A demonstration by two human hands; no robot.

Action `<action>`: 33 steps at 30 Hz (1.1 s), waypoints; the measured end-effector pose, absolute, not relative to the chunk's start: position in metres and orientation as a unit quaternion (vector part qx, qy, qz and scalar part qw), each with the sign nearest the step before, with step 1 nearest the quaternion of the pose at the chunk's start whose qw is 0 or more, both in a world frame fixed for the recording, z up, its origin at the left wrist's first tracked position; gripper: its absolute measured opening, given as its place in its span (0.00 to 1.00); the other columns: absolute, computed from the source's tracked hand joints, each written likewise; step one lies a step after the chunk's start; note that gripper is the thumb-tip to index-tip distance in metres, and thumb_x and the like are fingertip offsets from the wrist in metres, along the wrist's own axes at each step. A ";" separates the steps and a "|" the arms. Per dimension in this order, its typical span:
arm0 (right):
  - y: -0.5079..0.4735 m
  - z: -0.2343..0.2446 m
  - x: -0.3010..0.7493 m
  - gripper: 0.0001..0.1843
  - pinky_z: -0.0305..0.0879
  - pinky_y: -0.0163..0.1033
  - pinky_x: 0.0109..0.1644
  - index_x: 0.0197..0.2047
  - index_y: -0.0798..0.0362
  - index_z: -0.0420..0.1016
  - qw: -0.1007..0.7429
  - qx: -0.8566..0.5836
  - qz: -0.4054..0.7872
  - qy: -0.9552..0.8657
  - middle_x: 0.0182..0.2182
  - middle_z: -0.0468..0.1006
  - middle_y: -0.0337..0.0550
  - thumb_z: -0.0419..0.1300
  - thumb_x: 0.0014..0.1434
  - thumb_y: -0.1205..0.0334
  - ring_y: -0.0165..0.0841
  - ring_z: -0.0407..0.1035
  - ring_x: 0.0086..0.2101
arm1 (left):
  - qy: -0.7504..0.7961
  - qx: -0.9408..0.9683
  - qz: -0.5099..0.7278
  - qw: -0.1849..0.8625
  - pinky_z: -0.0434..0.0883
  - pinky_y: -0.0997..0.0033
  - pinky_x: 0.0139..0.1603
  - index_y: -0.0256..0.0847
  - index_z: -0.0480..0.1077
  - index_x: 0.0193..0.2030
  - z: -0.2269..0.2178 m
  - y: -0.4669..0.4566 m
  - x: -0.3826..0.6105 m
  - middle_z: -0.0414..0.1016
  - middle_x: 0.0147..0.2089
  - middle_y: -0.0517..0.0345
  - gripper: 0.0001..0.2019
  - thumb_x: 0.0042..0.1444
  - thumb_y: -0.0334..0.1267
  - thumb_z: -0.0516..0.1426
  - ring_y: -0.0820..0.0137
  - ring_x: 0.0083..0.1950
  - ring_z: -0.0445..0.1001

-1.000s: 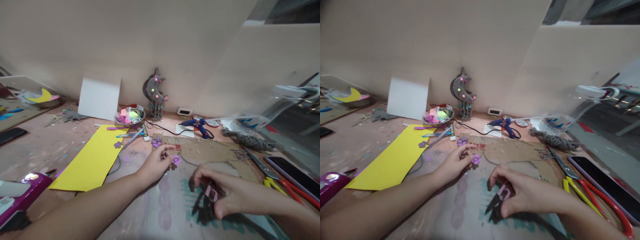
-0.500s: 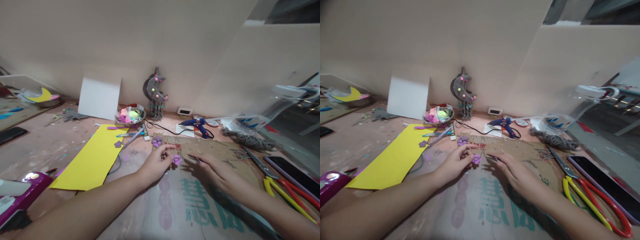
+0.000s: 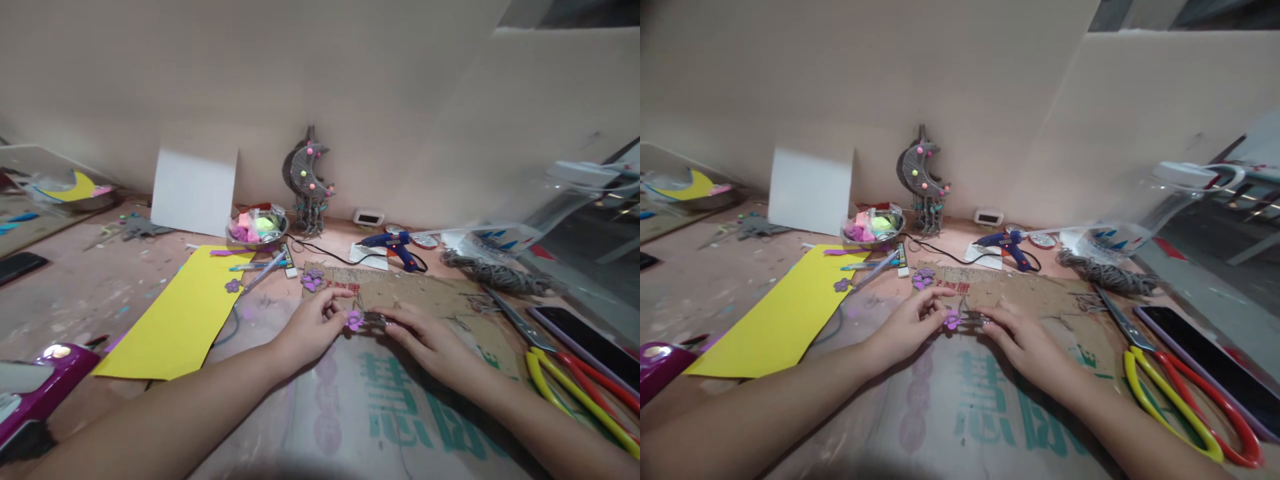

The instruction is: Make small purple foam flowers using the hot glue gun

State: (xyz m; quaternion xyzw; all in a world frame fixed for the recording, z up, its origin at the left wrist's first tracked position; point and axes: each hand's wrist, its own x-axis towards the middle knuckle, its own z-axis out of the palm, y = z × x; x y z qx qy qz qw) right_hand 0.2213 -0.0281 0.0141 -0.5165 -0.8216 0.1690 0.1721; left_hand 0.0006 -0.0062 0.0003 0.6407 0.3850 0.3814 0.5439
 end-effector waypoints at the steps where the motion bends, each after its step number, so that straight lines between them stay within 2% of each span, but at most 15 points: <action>1: -0.029 0.014 0.220 0.20 0.65 0.43 0.46 0.53 0.51 0.70 0.172 -0.514 0.165 -0.824 0.40 0.75 0.48 0.47 0.63 0.54 0.37 0.69 0.41 | 0.382 0.643 0.380 0.544 0.64 0.74 0.34 0.36 0.64 0.51 0.000 -0.006 0.000 0.67 0.29 0.60 0.16 0.56 0.34 0.52 0.73 0.32 0.69; 7: -0.029 0.012 0.216 0.18 0.65 0.40 0.39 0.51 0.50 0.71 0.182 -0.494 0.132 -0.840 0.32 0.72 0.46 0.48 0.63 0.56 0.35 0.68 0.35 | 0.374 0.649 0.374 0.548 0.65 0.73 0.36 0.37 0.64 0.51 -0.003 -0.006 0.000 0.67 0.30 0.61 0.15 0.56 0.34 0.51 0.73 0.33 0.70; 12: -0.027 0.010 0.216 0.18 0.64 0.40 0.36 0.51 0.51 0.71 0.189 -0.483 0.113 -0.848 0.31 0.71 0.47 0.48 0.63 0.57 0.36 0.66 0.34 | 0.368 0.646 0.379 0.551 0.65 0.73 0.36 0.38 0.64 0.51 -0.006 -0.006 0.001 0.68 0.30 0.61 0.15 0.56 0.35 0.52 0.73 0.33 0.71; 25: -0.027 0.014 0.212 0.17 0.63 0.38 0.34 0.47 0.49 0.74 0.191 -0.476 0.149 -0.846 0.28 0.71 0.45 0.48 0.63 0.56 0.34 0.66 0.31 | 0.380 0.650 0.375 0.541 0.65 0.72 0.35 0.37 0.65 0.51 -0.003 -0.005 0.001 0.67 0.30 0.60 0.15 0.56 0.34 0.51 0.72 0.33 0.71; 29: -0.028 0.015 0.212 0.18 0.65 0.39 0.36 0.47 0.49 0.74 0.200 -0.491 0.157 -0.833 0.30 0.72 0.46 0.47 0.63 0.55 0.35 0.68 0.33 | 0.379 0.649 0.380 0.539 0.65 0.72 0.36 0.37 0.65 0.51 -0.006 -0.005 0.002 0.68 0.30 0.60 0.15 0.56 0.34 0.52 0.71 0.33 0.71; 33: -0.026 0.014 0.214 0.20 0.66 0.41 0.42 0.52 0.50 0.70 0.225 -0.541 0.138 -0.798 0.35 0.73 0.47 0.45 0.63 0.55 0.37 0.69 0.38 | 0.377 0.641 0.385 0.547 0.66 0.72 0.36 0.37 0.63 0.52 -0.009 -0.006 0.002 0.69 0.30 0.59 0.16 0.56 0.34 0.51 0.71 0.34 0.72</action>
